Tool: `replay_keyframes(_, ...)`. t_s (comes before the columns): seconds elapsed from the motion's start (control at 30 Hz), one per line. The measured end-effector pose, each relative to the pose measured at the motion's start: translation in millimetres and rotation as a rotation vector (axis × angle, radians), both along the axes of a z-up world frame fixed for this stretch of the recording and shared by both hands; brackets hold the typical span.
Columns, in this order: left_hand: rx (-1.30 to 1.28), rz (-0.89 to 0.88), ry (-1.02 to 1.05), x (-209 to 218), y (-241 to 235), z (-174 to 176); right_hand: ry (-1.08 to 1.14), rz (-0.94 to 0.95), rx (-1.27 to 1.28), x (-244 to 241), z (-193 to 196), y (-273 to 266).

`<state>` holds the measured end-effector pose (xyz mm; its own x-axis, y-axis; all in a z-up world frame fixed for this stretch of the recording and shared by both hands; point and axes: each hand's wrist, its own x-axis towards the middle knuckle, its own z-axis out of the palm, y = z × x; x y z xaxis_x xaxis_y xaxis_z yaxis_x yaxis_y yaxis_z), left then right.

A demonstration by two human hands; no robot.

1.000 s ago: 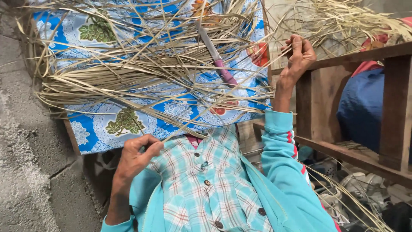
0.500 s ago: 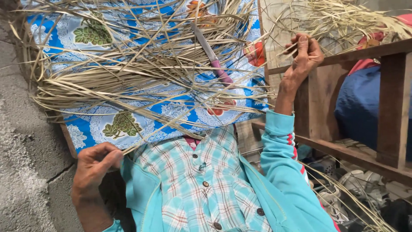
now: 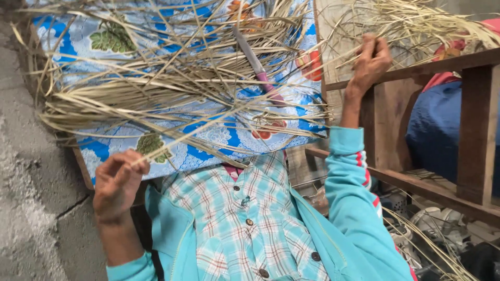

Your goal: The person sits at a table and weaves dried straw strands by hand, repeatedly picking up strands, interlacing them, and adjusting the bundle. A knife rests on the table but is not used. The person continues the weaving process throughout the clip.

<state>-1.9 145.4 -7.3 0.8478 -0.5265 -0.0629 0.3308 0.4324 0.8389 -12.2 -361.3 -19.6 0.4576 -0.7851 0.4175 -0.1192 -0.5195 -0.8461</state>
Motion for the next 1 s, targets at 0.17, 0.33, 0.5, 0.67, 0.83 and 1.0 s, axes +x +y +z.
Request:
replay_keyframes(0.17,0.267,0.777,-0.61,31.6,-64.2,81.1,-0.102,0.198,-0.428,18.2,24.9,-63.5)
replay_keyframes(0.33,0.865,0.789,-1.466,35.6,-121.8,121.4,-0.062,0.053,-0.87,0.6,85.2,62.3)
replay_keyframes(0.5,0.883,0.513,-1.575,24.7,-169.1,39.3,0.125,0.896,-0.821,-0.3,68.6,166.8)
replay_keyframes(0.67,1.06,0.292,-1.09,10.0,-178.9,-36.3,0.306,1.143,-0.788,12.9,19.5,157.8)
replay_keyframes(0.83,0.95,0.344,-0.936,15.9,-183.7,-52.9,0.294,1.039,-0.868,21.1,-20.7,151.0)
replay_keyframes(1.0,0.929,0.346,-0.82,15.9,-190.0,-73.7,0.164,1.016,-0.913,30.3,-40.0,149.7)
